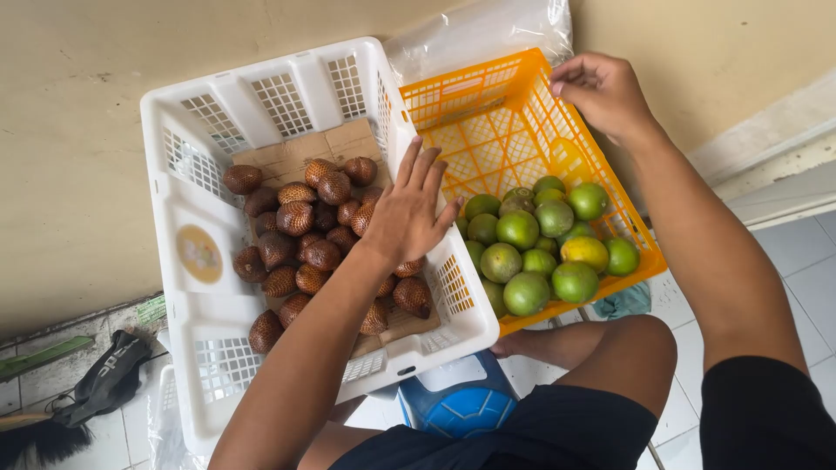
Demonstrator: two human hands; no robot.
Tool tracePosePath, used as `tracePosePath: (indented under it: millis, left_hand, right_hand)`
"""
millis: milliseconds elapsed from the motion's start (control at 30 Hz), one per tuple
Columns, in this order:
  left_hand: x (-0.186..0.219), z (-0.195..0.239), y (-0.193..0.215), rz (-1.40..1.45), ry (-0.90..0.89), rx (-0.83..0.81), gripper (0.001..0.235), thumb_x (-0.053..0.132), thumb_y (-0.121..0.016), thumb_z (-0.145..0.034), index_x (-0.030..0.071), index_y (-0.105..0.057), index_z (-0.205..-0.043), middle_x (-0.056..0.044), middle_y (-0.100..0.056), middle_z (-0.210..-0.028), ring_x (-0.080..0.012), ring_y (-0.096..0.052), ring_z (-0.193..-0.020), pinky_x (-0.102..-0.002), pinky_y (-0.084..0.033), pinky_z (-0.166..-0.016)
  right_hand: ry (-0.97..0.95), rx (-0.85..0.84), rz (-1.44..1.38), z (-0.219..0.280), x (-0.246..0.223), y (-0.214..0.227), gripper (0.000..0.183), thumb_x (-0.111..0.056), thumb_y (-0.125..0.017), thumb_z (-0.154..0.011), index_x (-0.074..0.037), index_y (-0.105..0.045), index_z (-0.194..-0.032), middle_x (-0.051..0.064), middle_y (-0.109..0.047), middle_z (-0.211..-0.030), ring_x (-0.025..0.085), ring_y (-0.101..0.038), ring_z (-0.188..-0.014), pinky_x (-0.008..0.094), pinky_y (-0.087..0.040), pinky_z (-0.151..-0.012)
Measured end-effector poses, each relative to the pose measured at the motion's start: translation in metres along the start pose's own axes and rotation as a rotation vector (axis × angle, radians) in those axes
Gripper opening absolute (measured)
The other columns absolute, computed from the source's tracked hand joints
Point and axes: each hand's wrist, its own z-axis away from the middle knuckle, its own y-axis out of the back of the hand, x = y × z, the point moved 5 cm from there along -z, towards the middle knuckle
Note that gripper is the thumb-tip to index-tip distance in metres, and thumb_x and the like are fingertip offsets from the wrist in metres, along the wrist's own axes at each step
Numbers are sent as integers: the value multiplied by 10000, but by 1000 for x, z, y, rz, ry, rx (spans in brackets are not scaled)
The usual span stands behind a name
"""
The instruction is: The person places several green limes from an orange crate into a clear plastic zip-lock bag. They then seal the bag and place it back into the crate.
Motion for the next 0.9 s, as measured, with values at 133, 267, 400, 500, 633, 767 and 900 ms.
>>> tracePosePath:
  millis: [133, 267, 400, 500, 633, 767, 900]
  left_hand:
    - [2, -3, 6, 23, 58, -57, 607, 486, -343, -1037, 15, -507, -1382, -145, -334, -1611, -317, -113, -1574, -635, -528, -923]
    - [6, -6, 14, -34, 97, -181, 675, 507, -256, -1022, 18, -465, -1438, -153, -231, -1685, -297, -30, -1588, -689, -446, -1006]
    - [4, -5, 11, 1, 109, -157, 623, 505, -317, -1005, 57, -495, -1400, -119, -261, -1680, -269, -54, -1596, -630, -519, -897]
    - [3, -4, 9, -13, 91, -120, 613, 523, -306, -1015, 64, -510, -1365, -114, -289, -1668, -273, -83, -1594, -596, -550, -848]
    - [3, -5, 9, -2, 93, -96, 577, 506, -347, -1014, 69, -512, -1353, -102, -321, -1648, -278, -106, -1594, -580, -559, -830]
    - [2, -5, 6, 17, 93, -91, 559, 494, -365, -1012, 68, -516, -1341, -99, -304, -1656, -276, -93, -1595, -586, -552, -859]
    - [2, -5, 4, 2, 99, -88, 536, 482, -391, -1008, 69, -518, -1325, -104, -307, -1651, -274, -108, -1593, -587, -560, -861]
  right_hand:
    - [-48, 220, 222, -76, 47, 7, 157, -143, -800, -904, -165, -725, -1040, -34, -732, -950, 55, -664, -842, 206, -554, -813]
    - [-79, 480, 376, -155, 109, 19, 318, -329, -903, -797, -139, -717, -969, -10, -762, -924, 129, -726, -814, 288, -581, -749]
    - [-323, 539, 310, -180, 129, 7, 518, -463, -959, -730, -154, -704, -1059, -32, -757, -928, 133, -740, -852, 288, -581, -824]
    - [-517, 523, 370, -164, 90, 0, 683, -555, -923, -778, -174, -565, -1218, 30, -472, -1279, 233, -633, -1155, 457, -495, -996]
    - [-318, 631, 248, -184, 139, 10, 335, -301, -975, -732, -143, -718, -877, 28, -791, -912, 161, -760, -791, 325, -615, -683]
    - [-194, 592, 124, -176, 132, 17, 161, -152, -867, -824, -174, -722, -890, -34, -749, -809, 79, -704, -714, 247, -601, -686]
    - [-164, 572, 69, -165, 120, 21, 71, -83, -784, -856, -145, -765, -887, -5, -792, -807, 58, -738, -695, 213, -620, -667]
